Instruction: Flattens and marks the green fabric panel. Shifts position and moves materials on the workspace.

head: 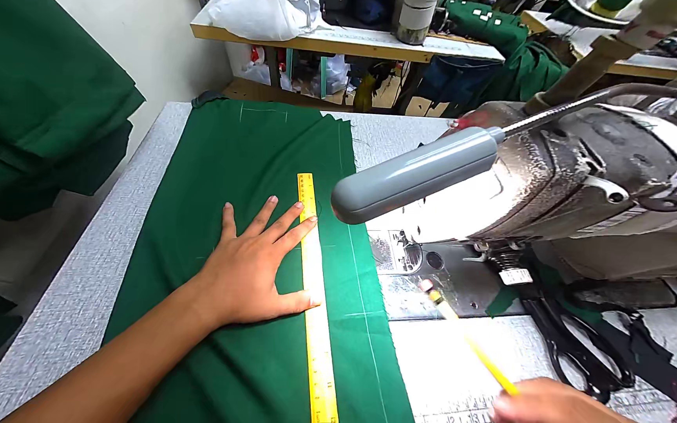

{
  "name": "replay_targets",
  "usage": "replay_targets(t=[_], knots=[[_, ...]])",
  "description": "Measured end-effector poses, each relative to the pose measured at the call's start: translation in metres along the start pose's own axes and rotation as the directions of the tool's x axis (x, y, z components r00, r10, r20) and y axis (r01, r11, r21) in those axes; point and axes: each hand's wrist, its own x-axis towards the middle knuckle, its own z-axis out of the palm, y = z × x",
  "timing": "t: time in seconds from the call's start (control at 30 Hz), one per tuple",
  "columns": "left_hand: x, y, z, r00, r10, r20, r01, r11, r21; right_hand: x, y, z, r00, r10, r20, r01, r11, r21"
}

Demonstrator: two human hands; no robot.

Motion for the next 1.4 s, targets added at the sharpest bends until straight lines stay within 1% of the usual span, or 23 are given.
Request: replay_targets(t=[0.07,0.13,0.17,0.2,0.27,0.33,0.37,0.5,0.57,0.6,0.67,0.7,0.73,0.77,0.83,0.93,1.0,1.03,1.1,1.2,1.33,1.4], knots=[[0.002,-0.001,0.001,1.0,0.0,-0.007,0.0,1.0,0.01,0.009,-0.002,0.0,0.999,0.035,-0.024,-0.04,0.964,-0.263],[0.001,0.0,0.003,1.0,0.004,-0.02,-0.003,1.0,0.026,0.023,-0.003,0.0,0.995,0.061,-0.085,-0.097,0.843,-0.528],[-0.001,0.0,0.004,1.0,0.004,-0.028,-0.003,0.999,0.032,0.03,-0.002,0.0,0.991,0.059,-0.12,-0.119,0.799,-0.59],[-0.003,0.001,0.004,0.999,0.002,-0.035,-0.001,0.999,0.033,0.035,-0.001,-0.001,0.987,0.046,-0.153,-0.131,0.781,-0.611],[-0.004,0.001,0.005,0.999,0.007,-0.048,-0.005,0.999,0.034,0.04,0.003,-0.001,0.978,0.008,-0.21,-0.132,0.799,-0.586],[-0.004,0.0,0.005,0.999,0.006,-0.044,-0.004,0.999,0.038,0.038,0.007,-0.003,0.97,-0.051,-0.238,-0.094,0.826,-0.556],[-0.004,0.0,0.006,0.999,0.007,-0.051,-0.005,0.999,0.039,0.035,0.009,-0.002,0.965,-0.096,-0.245,-0.065,0.815,-0.576],[-0.007,0.001,0.007,0.998,0.008,-0.059,-0.005,0.999,0.048,0.022,0.014,-0.007,0.935,-0.3,-0.187,0.056,0.647,-0.76],[-0.012,0.002,0.008,0.997,0.016,-0.07,-0.013,0.998,0.053,0.012,0.011,-0.009,0.935,-0.322,-0.146,0.082,0.598,-0.797],[-0.014,0.002,0.009,0.997,0.021,-0.079,-0.017,0.999,0.052,0.008,0.008,-0.009,0.94,-0.31,-0.141,0.081,0.605,-0.792],[-0.016,0.0,0.011,0.994,0.034,-0.106,-0.03,0.999,0.04,0.004,0.004,-0.006,0.947,-0.281,-0.153,0.095,0.704,-0.704],[-0.016,0.0,0.011,0.994,0.032,-0.101,-0.029,0.999,0.04,0.004,0.004,-0.005,0.953,-0.263,-0.147,0.118,0.775,-0.621],[-0.017,0.0,0.011,0.995,0.03,-0.093,-0.026,0.999,0.046,0.004,0.004,-0.003,0.969,-0.215,-0.123,0.128,0.86,-0.494],[-0.019,0.001,0.012,0.995,0.034,-0.093,-0.03,0.998,0.051,0.004,0.005,-0.001,0.985,-0.15,-0.079,0.113,0.928,-0.354],[-0.026,0.002,0.015,0.99,0.061,-0.129,-0.053,0.997,0.06,0.008,0.007,0.003,0.997,-0.065,0.049,0.071,0.988,-0.135],[-0.038,0.004,0.018,0.981,0.09,-0.17,-0.079,0.994,0.071,0.018,0.007,0.008,0.961,-0.036,0.274,0.028,0.999,0.035],[-0.042,0.005,0.018,0.981,0.093,-0.171,-0.082,0.994,0.068,0.02,0.012,0.007,0.928,-0.042,0.37,-0.021,0.986,0.166],[-0.042,0.005,0.018,0.981,0.094,-0.172,-0.084,0.994,0.066,0.022,0.015,0.006,0.92,-0.044,0.391,-0.056,0.969,0.241],[-0.041,0.006,0.017,0.981,0.09,-0.169,-0.081,0.995,0.059,0.026,0.019,0.004,0.929,-0.03,0.37,-0.111,0.929,0.353],[-0.041,0.006,0.017,0.982,0.086,-0.169,-0.079,0.996,0.047,0.037,0.023,-0.001,0.943,-0.02,0.331,-0.13,0.896,0.424],[-0.041,0.005,0.018,0.98,0.087,-0.179,-0.08,0.996,0.046,0.049,0.027,-0.01,0.913,-0.049,0.405,-0.146,0.887,0.437],[-0.041,0.005,0.018,0.979,0.086,-0.184,-0.079,0.996,0.045,0.054,0.025,-0.006,0.943,-0.03,0.332,-0.111,0.911,0.397]])
